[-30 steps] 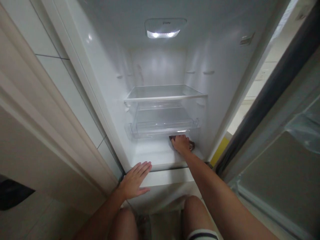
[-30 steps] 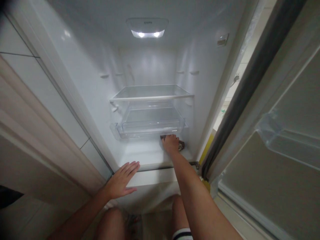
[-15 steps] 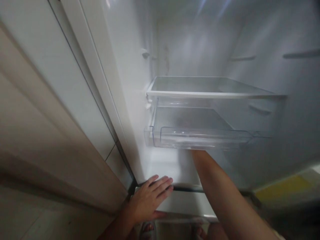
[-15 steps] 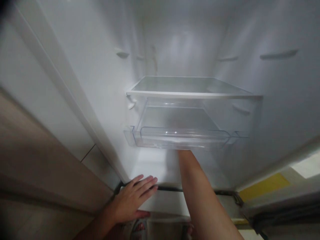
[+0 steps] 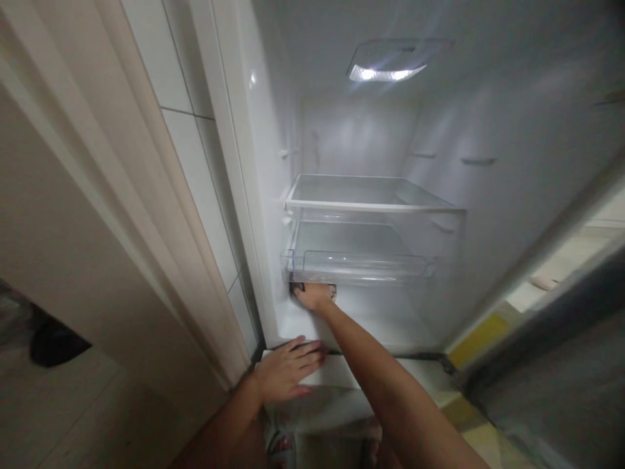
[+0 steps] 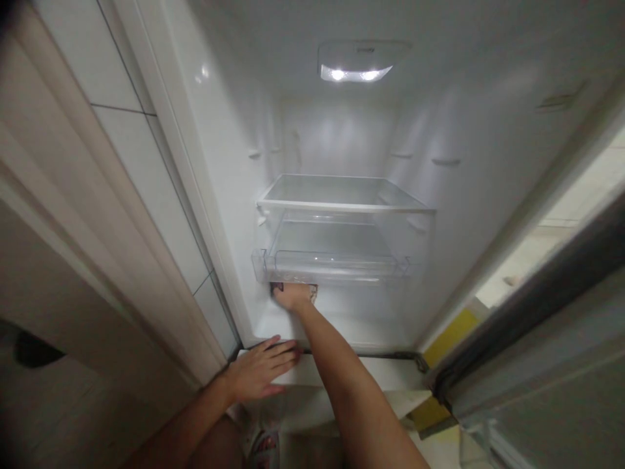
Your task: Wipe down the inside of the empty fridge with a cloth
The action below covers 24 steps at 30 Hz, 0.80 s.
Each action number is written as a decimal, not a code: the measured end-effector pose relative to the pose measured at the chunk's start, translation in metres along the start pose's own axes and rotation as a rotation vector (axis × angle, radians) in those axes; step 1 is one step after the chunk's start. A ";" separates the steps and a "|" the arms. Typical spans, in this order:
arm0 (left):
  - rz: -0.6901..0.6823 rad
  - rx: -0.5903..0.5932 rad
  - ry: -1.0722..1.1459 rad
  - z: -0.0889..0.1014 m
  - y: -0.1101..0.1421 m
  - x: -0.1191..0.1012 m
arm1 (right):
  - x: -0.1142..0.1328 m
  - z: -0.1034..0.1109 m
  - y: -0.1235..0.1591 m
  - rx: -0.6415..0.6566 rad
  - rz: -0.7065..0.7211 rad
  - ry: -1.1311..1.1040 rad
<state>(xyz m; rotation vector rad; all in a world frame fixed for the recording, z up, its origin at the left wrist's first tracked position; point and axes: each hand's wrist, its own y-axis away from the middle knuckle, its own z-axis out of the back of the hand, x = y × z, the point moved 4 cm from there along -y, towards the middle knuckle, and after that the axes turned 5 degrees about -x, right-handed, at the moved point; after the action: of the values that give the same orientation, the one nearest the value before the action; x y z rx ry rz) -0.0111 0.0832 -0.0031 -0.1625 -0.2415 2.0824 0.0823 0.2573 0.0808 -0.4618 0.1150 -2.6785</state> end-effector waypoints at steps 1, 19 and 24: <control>-0.018 0.000 0.001 0.000 -0.001 -0.001 | 0.003 0.006 0.015 -0.012 0.032 -0.004; 0.024 -0.019 -0.031 -0.003 0.005 -0.008 | -0.141 0.078 0.140 -0.231 -0.458 0.236; 0.059 0.044 -0.131 -0.002 0.000 -0.009 | -0.176 0.075 0.106 -0.286 -0.545 0.306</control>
<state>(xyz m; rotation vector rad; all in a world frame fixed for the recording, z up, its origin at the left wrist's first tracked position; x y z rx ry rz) -0.0064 0.0758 -0.0051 -0.0069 -0.2727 2.1580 0.3001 0.2336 0.0824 -0.1736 0.5369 -3.2737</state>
